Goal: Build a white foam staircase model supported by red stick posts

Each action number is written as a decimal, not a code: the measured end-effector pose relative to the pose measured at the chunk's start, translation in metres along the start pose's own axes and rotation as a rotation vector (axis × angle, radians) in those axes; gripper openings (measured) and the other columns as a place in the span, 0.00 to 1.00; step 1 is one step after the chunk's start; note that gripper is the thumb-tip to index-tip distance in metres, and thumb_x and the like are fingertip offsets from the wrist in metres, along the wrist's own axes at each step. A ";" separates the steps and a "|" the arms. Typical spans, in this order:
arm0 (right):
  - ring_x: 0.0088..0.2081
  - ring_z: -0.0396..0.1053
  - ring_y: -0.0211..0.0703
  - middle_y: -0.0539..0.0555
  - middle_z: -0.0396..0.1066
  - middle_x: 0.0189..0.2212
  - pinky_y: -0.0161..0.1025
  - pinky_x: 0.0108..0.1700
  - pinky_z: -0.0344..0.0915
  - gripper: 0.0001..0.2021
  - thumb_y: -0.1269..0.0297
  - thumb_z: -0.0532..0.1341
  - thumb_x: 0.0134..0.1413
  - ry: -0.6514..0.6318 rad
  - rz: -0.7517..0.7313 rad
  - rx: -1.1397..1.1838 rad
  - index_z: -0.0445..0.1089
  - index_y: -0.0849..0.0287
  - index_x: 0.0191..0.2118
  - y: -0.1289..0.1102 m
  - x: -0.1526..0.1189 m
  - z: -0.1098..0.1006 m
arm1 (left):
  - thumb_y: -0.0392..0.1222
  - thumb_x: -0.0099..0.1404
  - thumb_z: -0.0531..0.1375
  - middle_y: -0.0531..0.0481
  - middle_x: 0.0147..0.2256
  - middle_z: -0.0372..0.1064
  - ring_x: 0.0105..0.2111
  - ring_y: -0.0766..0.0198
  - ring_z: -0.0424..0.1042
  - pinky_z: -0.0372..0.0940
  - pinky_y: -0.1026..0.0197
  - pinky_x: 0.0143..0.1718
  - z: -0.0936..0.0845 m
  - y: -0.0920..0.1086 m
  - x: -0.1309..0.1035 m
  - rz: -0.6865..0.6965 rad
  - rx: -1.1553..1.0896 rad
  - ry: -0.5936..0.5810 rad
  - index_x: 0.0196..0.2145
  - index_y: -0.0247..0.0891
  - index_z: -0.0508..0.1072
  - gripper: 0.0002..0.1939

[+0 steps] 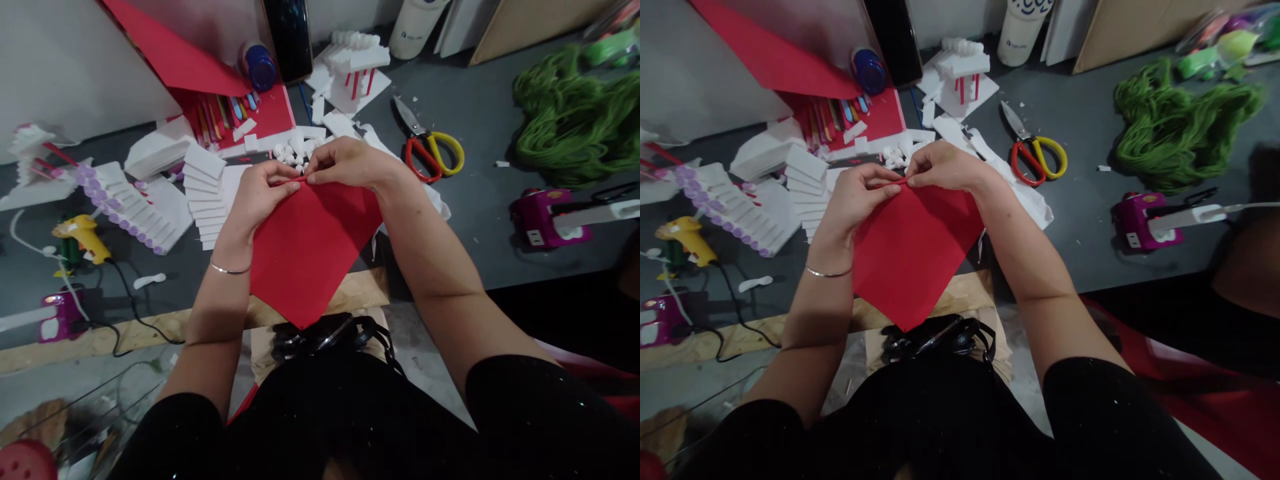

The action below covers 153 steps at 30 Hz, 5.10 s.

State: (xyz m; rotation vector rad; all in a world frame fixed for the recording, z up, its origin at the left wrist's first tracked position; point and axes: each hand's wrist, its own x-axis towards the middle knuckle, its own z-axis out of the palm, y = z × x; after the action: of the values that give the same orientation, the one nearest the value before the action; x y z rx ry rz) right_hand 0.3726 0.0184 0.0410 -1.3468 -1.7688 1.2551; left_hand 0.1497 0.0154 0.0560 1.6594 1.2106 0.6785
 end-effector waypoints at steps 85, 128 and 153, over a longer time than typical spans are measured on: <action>0.42 0.72 0.51 0.52 0.79 0.31 0.43 0.41 0.66 0.14 0.47 0.74 0.53 0.072 0.052 -0.139 0.80 0.53 0.33 0.003 -0.011 -0.021 | 0.45 0.64 0.67 0.49 0.36 0.82 0.44 0.53 0.77 0.72 0.57 0.45 -0.005 -0.004 0.002 -0.012 0.142 -0.015 0.35 0.38 0.83 0.08; 0.38 0.73 0.47 0.54 0.79 0.33 0.45 0.41 0.70 0.12 0.52 0.72 0.55 -0.014 0.022 -0.216 0.82 0.56 0.35 0.000 -0.017 -0.017 | 0.35 0.57 0.71 0.50 0.30 0.80 0.42 0.52 0.79 0.71 0.53 0.50 0.000 -0.006 0.002 -0.042 -0.007 -0.074 0.33 0.39 0.87 0.05; 0.35 0.72 0.44 0.53 0.77 0.30 0.40 0.33 0.69 0.17 0.47 0.77 0.49 -0.023 0.087 -0.088 0.81 0.55 0.35 0.019 -0.014 -0.029 | 0.38 0.58 0.69 0.48 0.32 0.79 0.46 0.50 0.78 0.71 0.52 0.52 -0.011 -0.010 0.004 -0.002 0.041 -0.112 0.34 0.37 0.86 0.06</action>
State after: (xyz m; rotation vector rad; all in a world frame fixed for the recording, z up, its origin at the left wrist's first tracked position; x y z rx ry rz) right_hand 0.4094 0.0152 0.0364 -1.4784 -1.8176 1.2566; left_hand 0.1379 0.0235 0.0510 1.7074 1.1528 0.5551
